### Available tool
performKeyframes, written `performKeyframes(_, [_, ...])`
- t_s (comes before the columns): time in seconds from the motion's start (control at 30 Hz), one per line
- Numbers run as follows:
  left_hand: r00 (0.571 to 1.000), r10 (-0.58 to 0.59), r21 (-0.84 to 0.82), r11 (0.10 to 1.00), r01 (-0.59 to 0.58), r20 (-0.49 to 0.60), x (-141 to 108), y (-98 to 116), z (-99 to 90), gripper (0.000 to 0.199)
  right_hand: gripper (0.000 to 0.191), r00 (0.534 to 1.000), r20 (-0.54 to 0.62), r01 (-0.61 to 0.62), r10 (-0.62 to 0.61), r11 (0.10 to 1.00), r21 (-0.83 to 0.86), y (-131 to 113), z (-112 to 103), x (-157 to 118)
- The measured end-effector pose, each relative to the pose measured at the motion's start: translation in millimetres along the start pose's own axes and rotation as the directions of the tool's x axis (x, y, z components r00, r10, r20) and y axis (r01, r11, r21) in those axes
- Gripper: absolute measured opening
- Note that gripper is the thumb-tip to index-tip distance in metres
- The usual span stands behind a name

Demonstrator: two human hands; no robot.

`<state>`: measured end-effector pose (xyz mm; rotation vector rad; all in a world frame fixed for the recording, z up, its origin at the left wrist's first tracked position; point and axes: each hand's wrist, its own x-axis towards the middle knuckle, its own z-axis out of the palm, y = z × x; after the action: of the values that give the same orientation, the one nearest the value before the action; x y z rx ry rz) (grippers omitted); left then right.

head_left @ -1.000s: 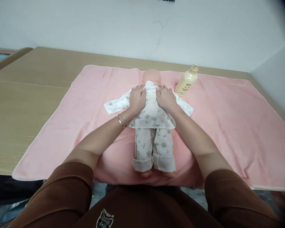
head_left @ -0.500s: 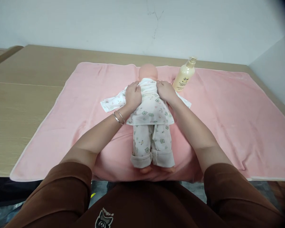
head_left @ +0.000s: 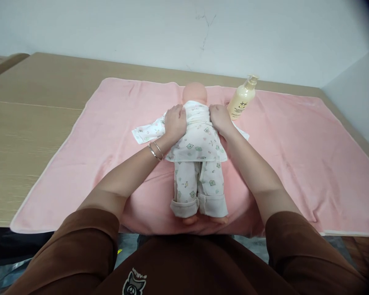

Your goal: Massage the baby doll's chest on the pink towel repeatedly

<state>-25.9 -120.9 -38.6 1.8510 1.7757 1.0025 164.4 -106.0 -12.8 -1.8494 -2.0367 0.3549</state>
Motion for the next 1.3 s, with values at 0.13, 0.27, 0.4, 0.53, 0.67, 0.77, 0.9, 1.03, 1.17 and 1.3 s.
performKeyframes(0.13, [0.985, 0.046, 0.103, 0.993, -0.064, 0.164, 13.8, 0.2, -8.0, 0.053, 0.054, 0.997, 0.066, 0.054, -0.047, 0.994, -0.096, -22.8, -5.5, -15.0])
performKeyframes(0.27, [0.97, 0.064, 0.157, 0.982, -0.102, 0.236, 14.2, 9.5, -19.7, 0.056, 0.055, 0.989, 0.099, 0.125, -0.11, 0.98, -0.154, -37.8, -10.3, -25.5])
performKeyframes(0.4, [0.96, 0.085, 0.346, 0.921, -0.178, 0.266, -9.0, 35.7, -24.8, 0.057, 0.056, 0.986, 0.151, 0.094, -0.076, 0.989, -0.118, -23.6, -14.1, -10.6])
performKeyframes(0.53, [0.933, 0.152, 0.366, 0.89, -0.274, 0.327, -14.0, 43.7, -25.1, 0.059, 0.057, 0.988, 0.153, 0.041, -0.026, 0.995, -0.095, -15.7, -14.9, -3.2])
performKeyframes(0.67, [0.938, 0.06, 0.266, 0.951, -0.157, 0.342, 11.2, 26.6, -27.6, 0.054, 0.055, 0.989, 0.087, 0.134, -0.117, 0.967, -0.216, -39.4, -12.1, -25.9])
performKeyframes(0.77, [0.941, 0.033, 0.21, 0.972, -0.109, 0.336, 17.5, 21.2, -28.2, 0.052, 0.058, 0.984, 0.086, 0.17, -0.155, 0.962, -0.212, -49.7, -10.1, -35.1])
performKeyframes(0.9, [0.962, 0.092, 0.355, 0.917, -0.182, 0.256, -5.8, 33.7, -24.3, 0.051, 0.056, 0.987, 0.117, 0.119, -0.113, 0.992, -0.052, -30.2, -9.3, -15.5])
performKeyframes(1.03, [0.954, 0.16, 0.406, 0.878, -0.255, 0.253, -15.9, 41.4, -26.2, 0.051, 0.06, 0.994, 0.109, 0.04, -0.031, 0.996, -0.083, -24.4, -11.7, -10.3])
performKeyframes(1.17, [0.953, 0.019, 0.354, 0.926, -0.131, 0.302, -0.6, 36.5, -32.0, 0.046, 0.055, 0.993, 0.086, 0.102, -0.081, 0.959, -0.266, -51.2, -19.2, -37.4])
performKeyframes(1.3, [0.977, 0.044, 0.372, 0.92, -0.122, 0.209, -7.3, 38.1, -23.5, 0.049, 0.051, 0.99, 0.118, 0.099, -0.073, 0.968, -0.229, -49.2, -24.0, -35.8])
